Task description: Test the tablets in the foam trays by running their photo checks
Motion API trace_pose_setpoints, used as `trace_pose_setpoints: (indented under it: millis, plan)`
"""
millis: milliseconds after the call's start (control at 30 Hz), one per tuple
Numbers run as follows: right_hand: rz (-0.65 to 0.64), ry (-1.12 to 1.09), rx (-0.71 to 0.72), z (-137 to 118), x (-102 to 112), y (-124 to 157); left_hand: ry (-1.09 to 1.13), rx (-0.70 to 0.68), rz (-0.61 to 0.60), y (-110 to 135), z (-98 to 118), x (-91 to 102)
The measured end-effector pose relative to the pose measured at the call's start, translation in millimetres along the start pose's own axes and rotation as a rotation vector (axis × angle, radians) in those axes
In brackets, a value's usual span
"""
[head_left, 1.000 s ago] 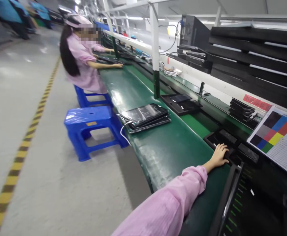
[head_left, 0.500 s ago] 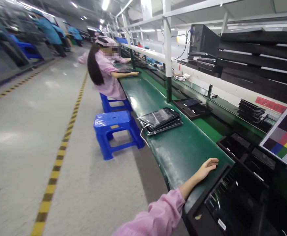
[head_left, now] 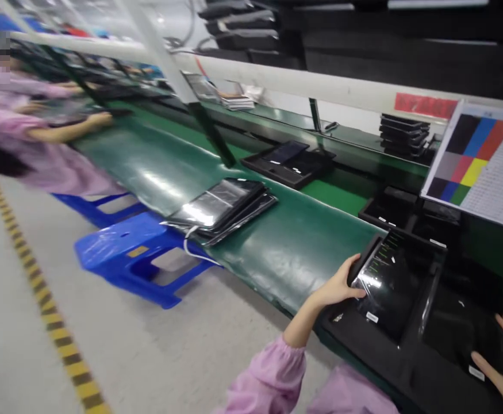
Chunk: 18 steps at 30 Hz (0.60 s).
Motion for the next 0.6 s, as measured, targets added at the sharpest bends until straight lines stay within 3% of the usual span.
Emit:
trace_pose_setpoints:
  millis: [133, 300, 433, 600]
  plan:
    - [0.046, 0.211, -0.064, -14.3, -9.6, -29.5, -0.122, 0.095, 0.128, -31.0, 1.1, -9.5]
    - [0.175, 0.140, -0.134, -23.3, -8.9, -45.4, -0.200, 0.160, 0.257, -54.0, -6.4, -15.9]
    - [0.153, 0.091, -0.120, -13.8, -1.1, -55.8, -0.223, 0.130, 0.288, -42.8, -8.5, -17.7]
    - [0.159, -0.001, -0.144, -2.3, 10.1, -89.7, -0.182, 0.141, 0.306, -11.4, -9.8, -26.4]
Point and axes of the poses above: each hand's wrist, its own y-axis away from the middle knuckle, its own x-axis out of the back of the hand, z = x × y, the point moved 1 cm from there along -y, towards the middle knuckle, and after that the axes turned 10 degrees about -z, right-handed, at the moved point
